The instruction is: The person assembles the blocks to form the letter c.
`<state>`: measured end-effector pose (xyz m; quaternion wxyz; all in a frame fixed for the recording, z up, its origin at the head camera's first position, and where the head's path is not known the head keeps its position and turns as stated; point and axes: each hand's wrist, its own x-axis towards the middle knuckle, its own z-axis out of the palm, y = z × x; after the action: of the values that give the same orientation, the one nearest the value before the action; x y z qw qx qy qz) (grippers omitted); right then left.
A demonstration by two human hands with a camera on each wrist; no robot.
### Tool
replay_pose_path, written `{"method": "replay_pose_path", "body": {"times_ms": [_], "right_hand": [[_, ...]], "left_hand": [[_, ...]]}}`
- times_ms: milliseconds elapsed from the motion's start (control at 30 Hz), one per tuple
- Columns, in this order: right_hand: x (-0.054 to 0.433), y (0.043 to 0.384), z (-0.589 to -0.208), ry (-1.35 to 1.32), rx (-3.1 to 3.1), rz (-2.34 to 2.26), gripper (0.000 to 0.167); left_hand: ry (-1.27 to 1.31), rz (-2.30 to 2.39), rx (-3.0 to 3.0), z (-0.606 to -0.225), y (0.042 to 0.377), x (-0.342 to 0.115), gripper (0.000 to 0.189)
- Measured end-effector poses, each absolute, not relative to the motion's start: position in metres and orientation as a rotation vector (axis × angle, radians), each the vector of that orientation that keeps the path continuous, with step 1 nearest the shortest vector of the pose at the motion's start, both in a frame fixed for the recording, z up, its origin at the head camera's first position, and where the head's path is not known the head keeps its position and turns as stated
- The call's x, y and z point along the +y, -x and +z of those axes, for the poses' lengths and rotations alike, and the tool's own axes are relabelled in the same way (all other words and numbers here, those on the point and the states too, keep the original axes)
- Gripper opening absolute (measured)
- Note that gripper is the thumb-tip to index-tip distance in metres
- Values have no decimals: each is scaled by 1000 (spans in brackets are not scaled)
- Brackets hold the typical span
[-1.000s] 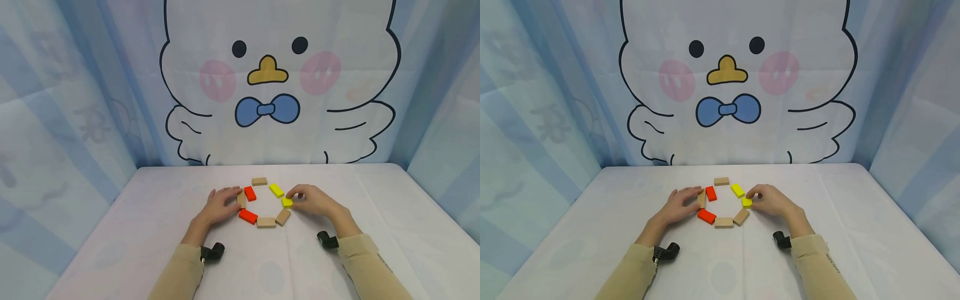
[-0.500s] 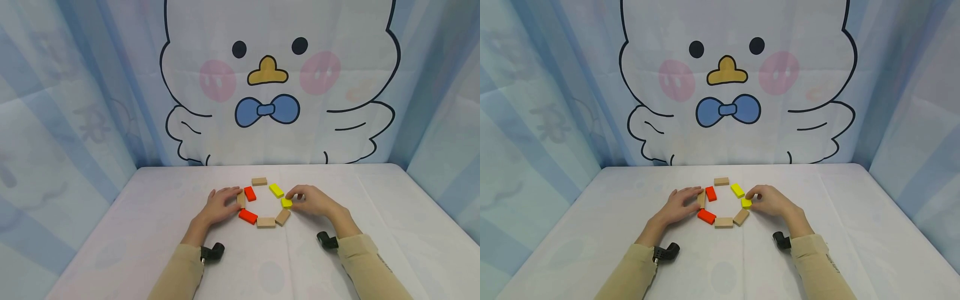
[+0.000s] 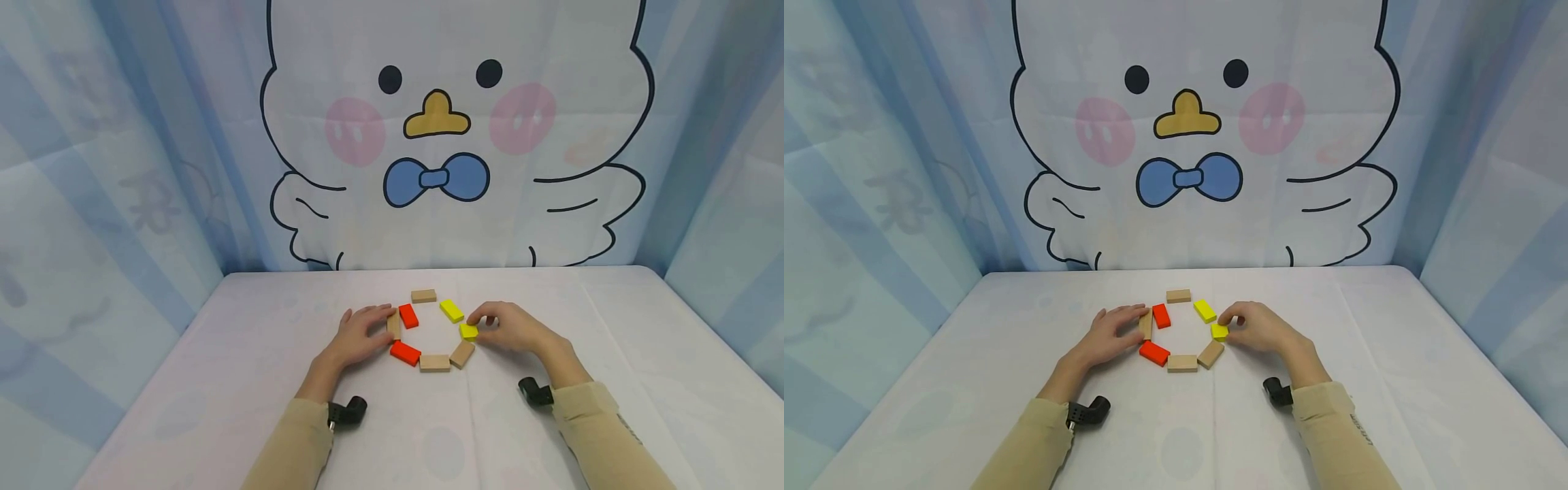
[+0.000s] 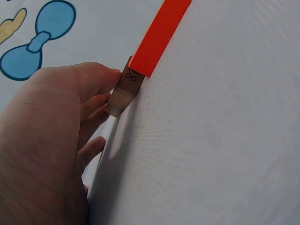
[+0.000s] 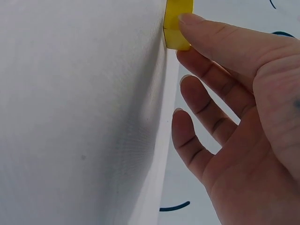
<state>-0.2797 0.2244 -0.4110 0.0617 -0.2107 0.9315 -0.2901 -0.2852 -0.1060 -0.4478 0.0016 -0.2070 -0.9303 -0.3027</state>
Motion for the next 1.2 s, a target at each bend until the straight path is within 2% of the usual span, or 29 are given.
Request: {"method": "replay_pose_path", "body": {"times_ms": [1200], "right_hand": [[226, 280, -409, 649, 2833, -880, 29]], "left_hand": [[650, -934, -2926, -448, 286, -106, 53]]}}
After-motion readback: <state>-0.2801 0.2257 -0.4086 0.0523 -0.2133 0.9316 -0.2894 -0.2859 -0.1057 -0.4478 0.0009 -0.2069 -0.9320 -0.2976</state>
